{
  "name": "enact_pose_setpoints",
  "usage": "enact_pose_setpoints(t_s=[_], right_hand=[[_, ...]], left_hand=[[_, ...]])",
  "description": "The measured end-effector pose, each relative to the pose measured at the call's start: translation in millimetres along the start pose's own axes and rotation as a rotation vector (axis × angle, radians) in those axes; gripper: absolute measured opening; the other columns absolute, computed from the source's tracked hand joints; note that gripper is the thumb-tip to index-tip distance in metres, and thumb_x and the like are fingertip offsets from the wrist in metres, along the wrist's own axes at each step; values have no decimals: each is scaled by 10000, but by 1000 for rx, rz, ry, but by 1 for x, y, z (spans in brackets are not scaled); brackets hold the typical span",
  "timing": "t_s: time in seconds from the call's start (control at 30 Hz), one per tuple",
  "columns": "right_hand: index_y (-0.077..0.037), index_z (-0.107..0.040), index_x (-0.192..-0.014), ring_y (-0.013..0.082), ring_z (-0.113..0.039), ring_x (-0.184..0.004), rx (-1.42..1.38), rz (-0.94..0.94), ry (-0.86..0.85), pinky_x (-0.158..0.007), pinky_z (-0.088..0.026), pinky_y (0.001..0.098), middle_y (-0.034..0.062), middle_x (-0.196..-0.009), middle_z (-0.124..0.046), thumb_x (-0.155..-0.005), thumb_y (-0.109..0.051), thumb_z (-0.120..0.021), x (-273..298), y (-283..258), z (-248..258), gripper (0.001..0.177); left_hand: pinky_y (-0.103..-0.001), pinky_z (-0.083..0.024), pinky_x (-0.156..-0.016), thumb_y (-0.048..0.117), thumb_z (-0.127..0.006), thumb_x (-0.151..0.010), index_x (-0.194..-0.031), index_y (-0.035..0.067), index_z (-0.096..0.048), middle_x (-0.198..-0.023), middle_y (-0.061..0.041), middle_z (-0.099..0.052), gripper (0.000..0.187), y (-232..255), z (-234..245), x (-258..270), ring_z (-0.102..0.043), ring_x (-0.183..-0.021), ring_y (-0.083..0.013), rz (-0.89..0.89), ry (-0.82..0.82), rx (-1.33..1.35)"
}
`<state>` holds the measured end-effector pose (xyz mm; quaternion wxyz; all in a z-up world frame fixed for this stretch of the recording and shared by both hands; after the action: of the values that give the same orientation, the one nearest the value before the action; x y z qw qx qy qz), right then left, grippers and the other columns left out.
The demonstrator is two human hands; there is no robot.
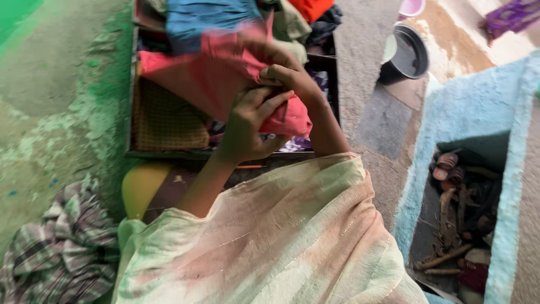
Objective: The person sits on the floor and folds various garments from a suitcase, including a light green cloth, blue trousers, a pink shirt, a brown patterned shirt, and a dark patterned cloth. Each item is unfolded, smoothed, and folded neatly before being placed back into the suitcase.
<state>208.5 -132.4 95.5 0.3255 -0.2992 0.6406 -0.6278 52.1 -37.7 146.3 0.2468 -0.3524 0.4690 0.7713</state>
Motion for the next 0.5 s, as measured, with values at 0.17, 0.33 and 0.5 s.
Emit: enact_pose_setpoints(t_s=[0.17,0.33,0.5], right_hand=[[-76,-364,-1611,270,-588,-1272,655,318,5,-1059,-534,336,108,-1514,-538,-877,15,-625,40,-108,-45,785],[-159,-485,-1438,377,-642,-1133,1211,34,-53,-877,-558,455,148,-1311,-631,-768,-75,-733,31,-38,-70,719],[-97,-439,-1437,383,-639,-1154,893,400,49,-848,-590,441,221,-1408,-541,-803,-52,-760,54,13,-96,712]], left_hand=[[-325,-559,-857,552,-544,-1018,-1283,109,-647,-1195,-83,-663,527,9,32,4,-675,-1004,-204,45,273,229],[-263,-554,-768,468,-607,-1075,-1285,96,-540,-1069,-13,-581,432,-75,17,54,-606,-916,-101,577,424,646],[-236,-533,-740,418,-633,-1097,-1179,68,-587,-1011,21,-593,363,-155,-38,120,-592,-884,-57,889,396,774]])
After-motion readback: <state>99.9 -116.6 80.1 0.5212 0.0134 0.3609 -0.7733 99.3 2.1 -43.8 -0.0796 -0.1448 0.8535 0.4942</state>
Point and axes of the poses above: each hand's wrist, its own x-axis away from the middle knuckle, its own z-axis out of the back of the hand, y = z × x, the point moved 8 cm from there along -x, towards the middle knuckle
